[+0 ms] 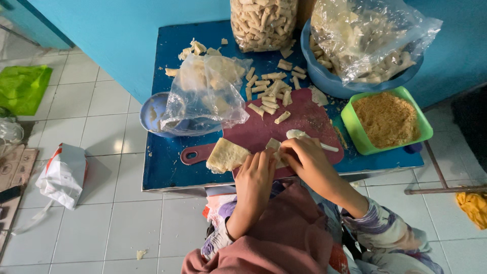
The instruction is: The person pinches off small pieces of dough and rolls and shapes each piece by hand into a short cylinder on a cutting board, placing finished pieces with others on the table. They occasionally reach into a bowl of dough pieces and continue shaping new pieces from a flat dough sheet.
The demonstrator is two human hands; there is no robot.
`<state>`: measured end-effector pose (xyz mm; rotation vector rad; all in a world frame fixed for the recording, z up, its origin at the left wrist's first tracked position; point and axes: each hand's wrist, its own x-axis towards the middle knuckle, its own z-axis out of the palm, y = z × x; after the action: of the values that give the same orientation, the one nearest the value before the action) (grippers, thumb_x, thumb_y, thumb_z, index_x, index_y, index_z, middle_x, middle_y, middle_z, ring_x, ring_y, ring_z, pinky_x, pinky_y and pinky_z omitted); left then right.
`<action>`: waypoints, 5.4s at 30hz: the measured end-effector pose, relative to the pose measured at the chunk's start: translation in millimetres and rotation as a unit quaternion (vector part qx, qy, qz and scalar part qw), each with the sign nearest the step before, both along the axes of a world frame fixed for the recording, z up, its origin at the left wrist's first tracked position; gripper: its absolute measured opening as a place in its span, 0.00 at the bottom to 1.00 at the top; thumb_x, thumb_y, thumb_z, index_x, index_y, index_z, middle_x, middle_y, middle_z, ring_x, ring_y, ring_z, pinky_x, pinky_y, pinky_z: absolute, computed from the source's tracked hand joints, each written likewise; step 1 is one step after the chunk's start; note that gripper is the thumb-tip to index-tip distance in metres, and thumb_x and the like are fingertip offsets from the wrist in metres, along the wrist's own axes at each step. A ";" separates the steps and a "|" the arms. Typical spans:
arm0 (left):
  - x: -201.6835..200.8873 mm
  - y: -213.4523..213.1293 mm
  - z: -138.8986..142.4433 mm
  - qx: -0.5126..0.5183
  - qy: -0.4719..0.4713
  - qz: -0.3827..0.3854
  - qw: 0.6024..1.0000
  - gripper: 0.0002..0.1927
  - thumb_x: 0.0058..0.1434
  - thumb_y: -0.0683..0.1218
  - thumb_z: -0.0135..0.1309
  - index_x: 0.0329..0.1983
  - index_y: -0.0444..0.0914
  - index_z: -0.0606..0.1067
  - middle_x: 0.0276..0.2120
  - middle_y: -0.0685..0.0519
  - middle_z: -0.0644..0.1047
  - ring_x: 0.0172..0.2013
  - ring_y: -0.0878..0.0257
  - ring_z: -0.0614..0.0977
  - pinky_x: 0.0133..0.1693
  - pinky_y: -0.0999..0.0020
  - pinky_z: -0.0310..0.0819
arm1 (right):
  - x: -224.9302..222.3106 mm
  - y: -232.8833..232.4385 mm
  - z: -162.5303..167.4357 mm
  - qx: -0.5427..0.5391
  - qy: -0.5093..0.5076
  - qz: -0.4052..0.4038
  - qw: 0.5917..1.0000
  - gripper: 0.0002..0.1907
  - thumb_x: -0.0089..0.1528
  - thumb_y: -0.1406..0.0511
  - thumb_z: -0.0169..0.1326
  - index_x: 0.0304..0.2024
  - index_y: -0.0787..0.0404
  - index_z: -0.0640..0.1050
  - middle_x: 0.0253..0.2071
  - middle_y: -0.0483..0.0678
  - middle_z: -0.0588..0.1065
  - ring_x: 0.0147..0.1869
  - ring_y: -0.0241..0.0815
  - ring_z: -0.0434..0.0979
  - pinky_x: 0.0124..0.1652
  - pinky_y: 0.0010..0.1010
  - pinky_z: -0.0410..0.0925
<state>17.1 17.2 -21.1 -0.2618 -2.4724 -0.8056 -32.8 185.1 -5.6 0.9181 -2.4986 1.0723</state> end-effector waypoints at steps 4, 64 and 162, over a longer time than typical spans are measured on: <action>-0.2 -0.8 -1.1 0.010 0.003 -0.007 1.000 0.12 0.64 0.41 0.56 0.51 0.38 0.75 0.37 0.51 0.78 0.40 0.53 0.80 0.40 0.58 0.75 | 0.4 0.2 -4.8 -0.039 -0.040 0.018 0.998 0.10 0.63 0.72 0.56 0.46 0.61 0.74 0.41 0.48 0.79 0.46 0.50 0.80 0.47 0.38 0.68; -9.7 -12.8 8.1 -0.060 0.044 -0.001 0.997 0.07 0.60 0.44 0.59 0.42 0.43 0.78 0.36 0.55 0.75 0.39 0.57 0.78 0.37 0.61 0.75 | -13.7 -2.7 -17.0 0.098 0.114 0.013 0.989 0.11 0.59 0.67 0.63 0.42 0.61 0.77 0.43 0.47 0.75 0.54 0.51 0.71 0.52 0.44 0.61; -6.0 -74.7 14.0 0.098 -0.120 0.099 0.983 0.08 0.68 0.46 0.53 0.43 0.36 0.74 0.34 0.43 0.80 0.32 0.44 0.82 0.32 0.55 0.73 | -11.1 -54.2 -14.5 0.080 0.153 0.097 0.980 0.18 0.58 0.69 0.58 0.51 0.56 0.80 0.46 0.48 0.73 0.51 0.49 0.70 0.50 0.44 0.62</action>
<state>11.2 -57.5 -7.1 0.1577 -2.5613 -1.0355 -43.9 131.0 -20.1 1.2891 -2.2978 0.7220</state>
